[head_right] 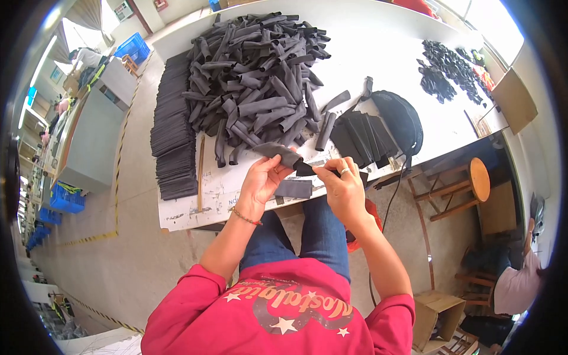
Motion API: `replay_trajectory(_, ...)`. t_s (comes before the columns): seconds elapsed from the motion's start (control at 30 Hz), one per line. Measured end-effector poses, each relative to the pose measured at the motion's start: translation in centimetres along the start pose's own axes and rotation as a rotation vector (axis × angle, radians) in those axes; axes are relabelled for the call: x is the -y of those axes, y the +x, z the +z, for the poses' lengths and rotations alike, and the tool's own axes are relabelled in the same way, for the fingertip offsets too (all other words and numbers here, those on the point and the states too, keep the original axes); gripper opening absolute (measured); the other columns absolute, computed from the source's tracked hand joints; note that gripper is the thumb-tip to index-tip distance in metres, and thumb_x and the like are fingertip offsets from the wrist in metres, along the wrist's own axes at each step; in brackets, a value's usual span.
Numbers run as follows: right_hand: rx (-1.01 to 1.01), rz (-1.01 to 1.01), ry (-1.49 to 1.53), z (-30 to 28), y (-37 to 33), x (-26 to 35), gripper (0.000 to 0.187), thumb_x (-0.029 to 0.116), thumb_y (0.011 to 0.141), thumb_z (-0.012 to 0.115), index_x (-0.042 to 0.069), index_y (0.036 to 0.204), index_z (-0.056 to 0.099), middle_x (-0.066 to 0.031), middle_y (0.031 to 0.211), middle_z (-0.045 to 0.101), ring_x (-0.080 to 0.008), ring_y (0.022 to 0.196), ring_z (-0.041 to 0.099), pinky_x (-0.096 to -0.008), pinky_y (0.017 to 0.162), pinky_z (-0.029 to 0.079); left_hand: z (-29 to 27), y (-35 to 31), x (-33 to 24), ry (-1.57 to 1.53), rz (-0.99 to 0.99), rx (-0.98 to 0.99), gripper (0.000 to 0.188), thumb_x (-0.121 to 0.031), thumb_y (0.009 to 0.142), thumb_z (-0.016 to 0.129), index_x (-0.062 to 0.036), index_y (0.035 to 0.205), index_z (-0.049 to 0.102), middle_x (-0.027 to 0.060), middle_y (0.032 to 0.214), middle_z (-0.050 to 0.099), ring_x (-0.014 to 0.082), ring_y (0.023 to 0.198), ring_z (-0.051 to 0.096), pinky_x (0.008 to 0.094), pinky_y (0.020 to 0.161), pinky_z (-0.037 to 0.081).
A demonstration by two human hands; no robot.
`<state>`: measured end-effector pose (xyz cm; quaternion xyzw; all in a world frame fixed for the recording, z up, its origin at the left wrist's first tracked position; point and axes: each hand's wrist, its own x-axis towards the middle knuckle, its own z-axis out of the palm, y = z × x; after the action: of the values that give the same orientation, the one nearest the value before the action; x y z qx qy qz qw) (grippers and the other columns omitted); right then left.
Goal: Inspecting and sorting grey foam covers in a manufacturing facility.
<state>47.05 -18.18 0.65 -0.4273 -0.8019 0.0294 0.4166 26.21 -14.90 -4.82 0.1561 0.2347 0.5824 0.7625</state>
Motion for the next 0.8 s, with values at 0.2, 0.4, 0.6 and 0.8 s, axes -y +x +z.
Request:
replay_trajectory(0.2, 0.008, -0.019, -0.046, -0.4, 0.4, -0.2, 0.029, -0.006, 0.069, 0.068, 0.007, 0.095, 0.072, -0.0074, 0.086, 0.059, -0.0269, 0.083, 0.057, -0.0364, 0.07, 0.048, -0.3, -0.1, 0.3, -0.001, -0.047, 0.044, 0.025, -0.005, 0.096, 0.051, 0.0077, 0.117, 0.053, 0.0216, 0.122, 0.06, 0.03, 0.111, 0.061, 0.0436, 0.098, 0.051)
replay_trajectory(0.4, -0.064, -0.115, -0.221, 0.1, 0.4, 0.8, 0.034, -0.005, 0.067, 0.067, 0.006, 0.098, 0.07, -0.0057, 0.09, 0.058, -0.0259, 0.086, 0.056, -0.0373, 0.074, 0.045, 2.7, -1.8, 0.7, 0.071, 0.101, -0.04, 0.02, 0.001, 0.094, 0.049, 0.0064, 0.113, 0.052, 0.0194, 0.112, 0.062, 0.0319, 0.102, 0.065, 0.0468, 0.093, 0.054)
replay_trajectory(0.6, -0.091, -0.066, -0.16, 1.8, 0.2, 2.4, 0.038, 0.002, 0.076, 0.069, 0.005, 0.113, 0.063, -0.0102, 0.1, 0.054, -0.0309, 0.093, 0.054, -0.0426, 0.081, 0.044, 4.6, -3.1, 0.9, 0.106, 0.188, -0.004, 0.024, -0.009, 0.095, 0.056, 0.0023, 0.116, 0.051, 0.02, 0.111, 0.063, 0.0302, 0.102, 0.065, 0.0441, 0.095, 0.052)
replay_trajectory(0.8, -0.025, 0.006, -0.005, 3.9, -1.5, 4.0, 0.052, -0.002, 0.07, 0.071, 0.004, 0.119, 0.052, -0.0174, 0.11, 0.053, -0.0374, 0.098, 0.052, -0.0461, 0.085, 0.044, 3.8, -2.0, 1.5, 0.02, 0.244, 0.153, 0.029, -0.027, 0.099, 0.055, 0.0003, 0.11, 0.057, 0.014, 0.094, 0.068, 0.0277, 0.109, 0.062, 0.0398, 0.098, 0.046)
